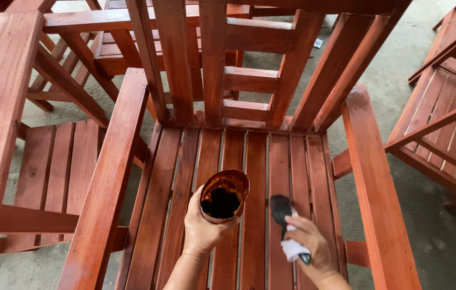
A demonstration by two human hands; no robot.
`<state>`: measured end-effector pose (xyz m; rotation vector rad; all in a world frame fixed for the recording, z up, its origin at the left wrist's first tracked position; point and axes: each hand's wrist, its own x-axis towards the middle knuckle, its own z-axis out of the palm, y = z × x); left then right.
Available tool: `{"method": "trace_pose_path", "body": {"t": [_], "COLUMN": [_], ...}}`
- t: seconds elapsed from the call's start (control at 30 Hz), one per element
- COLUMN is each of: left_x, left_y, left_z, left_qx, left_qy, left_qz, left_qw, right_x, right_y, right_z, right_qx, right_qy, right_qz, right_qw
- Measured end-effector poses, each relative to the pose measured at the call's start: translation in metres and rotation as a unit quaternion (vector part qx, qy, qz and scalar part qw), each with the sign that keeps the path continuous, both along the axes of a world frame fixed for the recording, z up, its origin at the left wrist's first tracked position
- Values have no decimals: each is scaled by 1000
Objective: The person holds a can of wood stain in one hand and a brush in the other, brushing stain onto the slats and frame of a wooden chair. They work over the seat, armrests and backrest, reloading the brush from the can as they coat different parts of the chair.
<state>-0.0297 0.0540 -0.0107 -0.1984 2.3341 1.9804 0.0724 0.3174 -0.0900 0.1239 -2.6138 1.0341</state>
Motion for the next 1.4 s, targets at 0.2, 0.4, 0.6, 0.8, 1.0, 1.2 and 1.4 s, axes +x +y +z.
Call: {"method": "trace_pose_path", "body": {"t": [0.2, 0.4, 0.6, 0.8, 1.0, 1.2, 1.4], "left_x": [-21, -51, -80, -87, -72, -45, -8], "left_y": [9, 17, 21, 25, 40, 47, 42], "left_z": [-12, -17, -15, -17, -13, -5, 12], "left_qx": [0, 42, 9, 27, 50, 6, 9], "left_qy": [4, -13, -43, -21, 2, 26, 53], "left_qz": [8, 21, 14, 18, 10, -11, -40], "left_qw": [1000, 999, 999, 999, 999, 1000, 998], "right_x": [-87, -163, -212, -239, -213, -127, -25], "right_y": [23, 51, 61, 80, 69, 36, -3], "right_z": [-8, -15, -17, -18, -15, -2, 12], "right_qx": [-29, -23, -23, -133, -144, -254, -222], "right_qy": [52, 47, 1, -56, -163, -169, -223], "right_qz": [-9, 7, -18, -32, -93, -59, -126], "right_qw": [998, 999, 1000, 989, 972, 951, 941]}}
